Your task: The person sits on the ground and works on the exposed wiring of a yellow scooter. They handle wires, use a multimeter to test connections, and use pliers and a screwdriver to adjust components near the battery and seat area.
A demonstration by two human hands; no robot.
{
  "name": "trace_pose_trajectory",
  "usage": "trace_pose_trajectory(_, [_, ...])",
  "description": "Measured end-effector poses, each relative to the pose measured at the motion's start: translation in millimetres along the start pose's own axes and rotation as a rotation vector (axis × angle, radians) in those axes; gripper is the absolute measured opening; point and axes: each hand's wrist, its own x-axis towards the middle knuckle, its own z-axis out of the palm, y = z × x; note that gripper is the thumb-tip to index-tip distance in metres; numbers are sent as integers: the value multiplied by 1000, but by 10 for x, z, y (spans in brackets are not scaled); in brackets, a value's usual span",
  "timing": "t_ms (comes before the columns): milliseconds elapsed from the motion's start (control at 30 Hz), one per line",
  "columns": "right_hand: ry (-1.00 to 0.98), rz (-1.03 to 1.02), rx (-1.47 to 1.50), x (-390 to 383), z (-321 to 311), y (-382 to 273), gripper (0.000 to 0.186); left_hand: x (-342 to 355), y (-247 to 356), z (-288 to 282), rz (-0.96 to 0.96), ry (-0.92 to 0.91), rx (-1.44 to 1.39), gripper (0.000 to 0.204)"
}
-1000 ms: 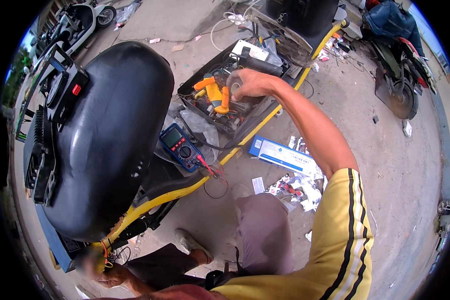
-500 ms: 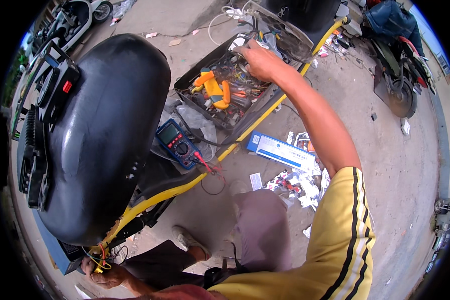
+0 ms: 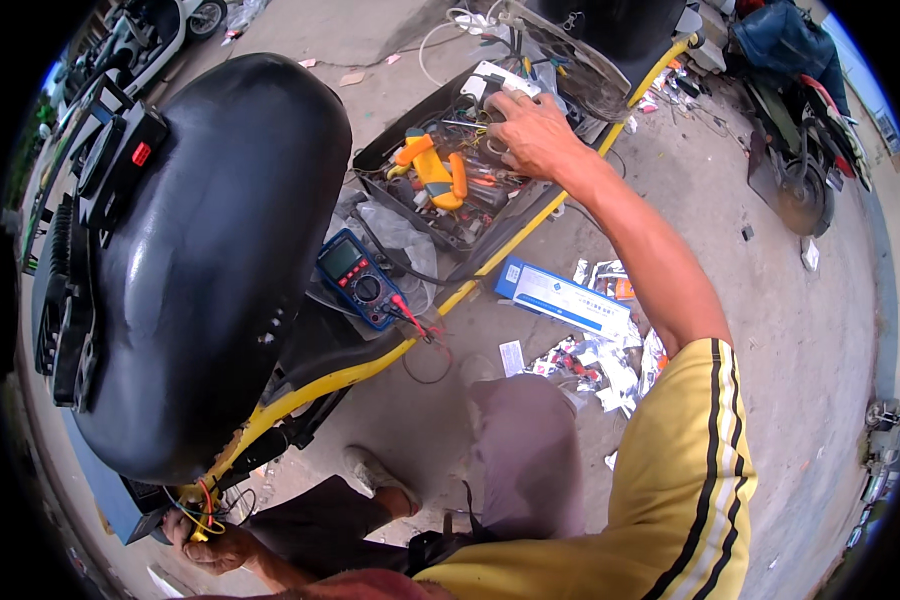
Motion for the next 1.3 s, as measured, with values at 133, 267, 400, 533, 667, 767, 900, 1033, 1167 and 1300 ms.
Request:
trace_pose_trajectory(133, [-4,88,68,-90,104,12,35,14,40,10,-15,-7,-20,45])
trace_pose_trajectory(267, [-159,125,144,-27,82,-26,33,-13,53,21,-25,-10,-25,45])
trace_pose_trajectory(400, [-108,168,312,89,162,-63,35,24,43,18,10,-93,58,46])
trace_pose_trajectory(533, [-179,399,1120,275,-66,-111,38,-1,13,-36,6,-108,64,46])
trace_pose_trajectory(667, [-281,251,377,130,183,110,24,7,17,-4,33,-98,53,45])
trace_pose_trajectory(767, [-92,213,151,51,367,50,19,-11,30,-19,12,-79,47,44])
trace_pose_trajectory(900, [-181,203,-43,141,367,-55,16,29,56,-17,27,-112,63,43])
trace_pose_trajectory(1033, [-205,175,-71,162,324,-120,14,34,59,-7,29,-102,40,43])
trace_pose_trajectory(1167, [-262,139,-73,199,304,-94,19,50,119,68,-1,-65,31,44])
trace_pose_trajectory(1300, [-326,128,-39,99,184,-63,27,93,163,91,-35,-82,-18,47])
